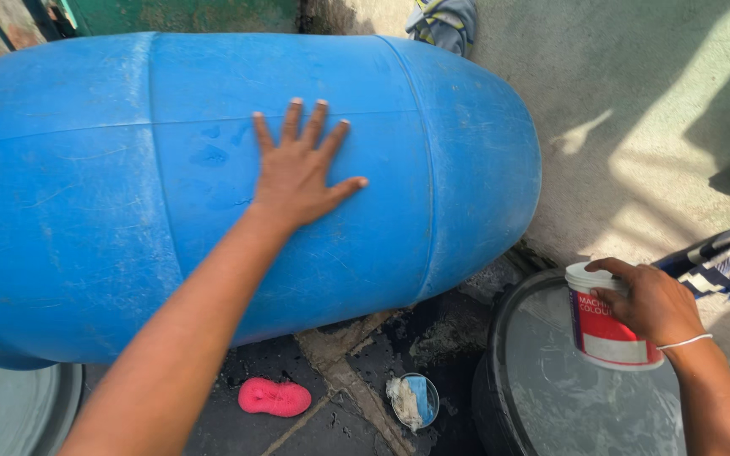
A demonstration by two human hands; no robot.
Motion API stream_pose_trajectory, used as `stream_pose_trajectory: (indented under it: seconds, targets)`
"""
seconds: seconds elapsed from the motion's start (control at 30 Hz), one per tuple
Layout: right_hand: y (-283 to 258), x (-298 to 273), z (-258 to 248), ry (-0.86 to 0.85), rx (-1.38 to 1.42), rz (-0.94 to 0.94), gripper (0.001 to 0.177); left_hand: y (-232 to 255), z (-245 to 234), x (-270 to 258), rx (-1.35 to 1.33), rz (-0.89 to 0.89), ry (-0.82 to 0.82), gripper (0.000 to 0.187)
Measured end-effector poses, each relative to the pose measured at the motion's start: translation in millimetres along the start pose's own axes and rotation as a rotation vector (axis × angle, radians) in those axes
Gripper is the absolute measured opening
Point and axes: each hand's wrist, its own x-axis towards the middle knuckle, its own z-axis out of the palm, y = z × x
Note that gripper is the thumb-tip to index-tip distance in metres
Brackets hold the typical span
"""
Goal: The person cleans the exterior of a blue plastic barrel by pouring soapy water from a container over it and scrubbing the surface by hand.
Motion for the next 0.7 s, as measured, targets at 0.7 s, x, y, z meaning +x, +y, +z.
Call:
stream_pose_trajectory:
  seconds: [0.7]
  targets:
    - [-60, 100, -82, 0.329, -0.262, -0.272, 0.034, -202, -96, -44, 0.000, -0.647, -0.234, 0.095]
